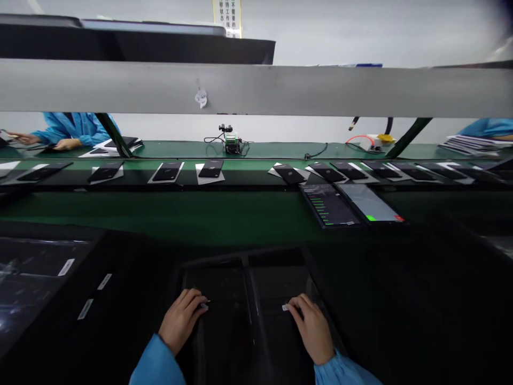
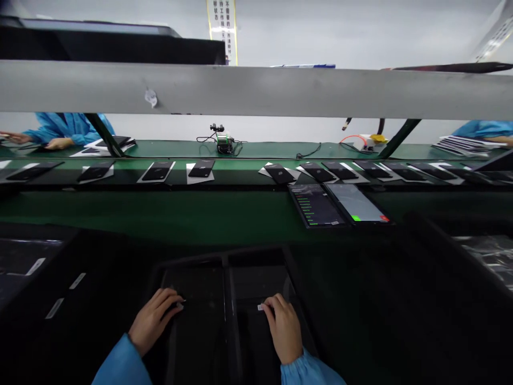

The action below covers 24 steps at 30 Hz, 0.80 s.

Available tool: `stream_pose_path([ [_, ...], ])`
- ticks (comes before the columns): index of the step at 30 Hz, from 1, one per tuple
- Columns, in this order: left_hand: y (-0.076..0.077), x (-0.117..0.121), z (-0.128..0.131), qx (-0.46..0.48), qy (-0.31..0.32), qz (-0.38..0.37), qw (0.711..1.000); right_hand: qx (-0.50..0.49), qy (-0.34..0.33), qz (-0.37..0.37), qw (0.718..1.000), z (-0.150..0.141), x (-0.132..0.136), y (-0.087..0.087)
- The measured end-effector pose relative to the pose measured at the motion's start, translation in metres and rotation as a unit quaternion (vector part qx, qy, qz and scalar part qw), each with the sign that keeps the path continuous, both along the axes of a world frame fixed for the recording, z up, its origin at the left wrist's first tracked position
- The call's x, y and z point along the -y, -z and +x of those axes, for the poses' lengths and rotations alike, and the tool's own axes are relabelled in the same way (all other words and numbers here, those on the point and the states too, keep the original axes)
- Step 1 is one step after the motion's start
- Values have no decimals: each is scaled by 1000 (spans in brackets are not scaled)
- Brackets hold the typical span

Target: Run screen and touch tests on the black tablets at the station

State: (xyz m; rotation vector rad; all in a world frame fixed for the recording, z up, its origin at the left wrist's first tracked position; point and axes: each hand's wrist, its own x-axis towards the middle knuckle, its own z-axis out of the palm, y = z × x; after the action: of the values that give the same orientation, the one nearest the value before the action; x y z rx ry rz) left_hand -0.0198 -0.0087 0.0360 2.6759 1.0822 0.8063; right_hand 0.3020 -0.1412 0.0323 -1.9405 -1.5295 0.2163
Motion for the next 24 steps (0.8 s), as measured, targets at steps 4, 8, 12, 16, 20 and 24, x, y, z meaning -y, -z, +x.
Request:
stream_pose_path([
  [4, -9, -12, 9, -26, 58, 12, 998, 24, -5, 1, 1000, 0, -1, -4],
  [8, -3, -18, 10, -30, 82, 50, 995, 38, -7, -4, 999, -1, -2, -8],
  [12, 1, -19, 6, -8, 89, 74, 993, 34, -21, -11, 999, -1, 1, -12],
  [16, -4, -18, 2, 17, 81, 68, 994, 16, -30, -14, 999, 2, 8, -10],
  [20, -5, -15, -2, 23, 71, 51, 996, -4, -22, -18, 1000, 5, 11, -6],
  [24, -2, -14, -5, 14, 61, 39, 997, -12, -14, -23, 1000, 4, 8, -6],
])
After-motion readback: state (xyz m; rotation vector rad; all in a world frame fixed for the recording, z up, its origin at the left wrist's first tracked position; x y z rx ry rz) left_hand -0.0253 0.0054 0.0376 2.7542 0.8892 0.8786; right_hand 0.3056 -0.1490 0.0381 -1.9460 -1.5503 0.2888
